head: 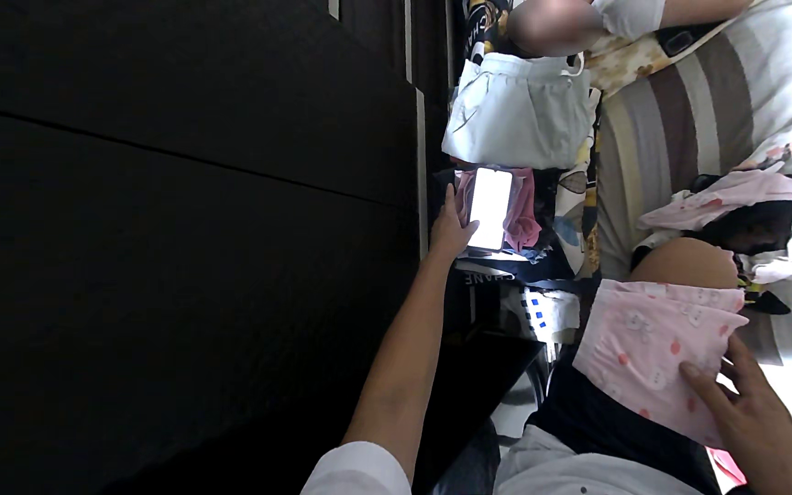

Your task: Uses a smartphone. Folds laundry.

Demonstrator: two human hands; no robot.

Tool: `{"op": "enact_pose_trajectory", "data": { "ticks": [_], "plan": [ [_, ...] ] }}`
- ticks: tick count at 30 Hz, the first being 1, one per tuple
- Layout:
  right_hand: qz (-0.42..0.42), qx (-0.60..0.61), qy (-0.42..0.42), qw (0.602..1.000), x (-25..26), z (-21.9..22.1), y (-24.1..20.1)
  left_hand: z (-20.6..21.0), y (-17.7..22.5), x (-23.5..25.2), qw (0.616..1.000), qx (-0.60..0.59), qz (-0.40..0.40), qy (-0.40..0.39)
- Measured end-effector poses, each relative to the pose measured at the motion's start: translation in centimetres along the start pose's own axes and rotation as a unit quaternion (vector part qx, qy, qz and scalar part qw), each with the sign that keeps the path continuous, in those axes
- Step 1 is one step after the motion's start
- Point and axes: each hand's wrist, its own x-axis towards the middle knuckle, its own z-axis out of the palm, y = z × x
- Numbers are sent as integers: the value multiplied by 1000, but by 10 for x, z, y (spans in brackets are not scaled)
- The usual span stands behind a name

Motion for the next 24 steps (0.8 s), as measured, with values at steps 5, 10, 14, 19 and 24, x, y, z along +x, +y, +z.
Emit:
{"op": "enact_pose_trajectory", "data": {
  "ticks": [5,10,14,19,24],
  "plan": [
    [1,6,-3,1000,0,0,1,2,-1,0,1000,4,-2,7],
    [10,1,-3,1000,1,-1,-1,1,22,-4,998,20,-57,27],
    [8,-3,-4,1000,0,-2,-1,13,46,-3,991,70,-101,57],
    [10,-1,-2,1000,-1,-3,-1,20,58,-3,988,94,-108,57],
    [0,9,0,1000,-2,-1,0,25,58,0,985,119,-113,59]
  ]
}}
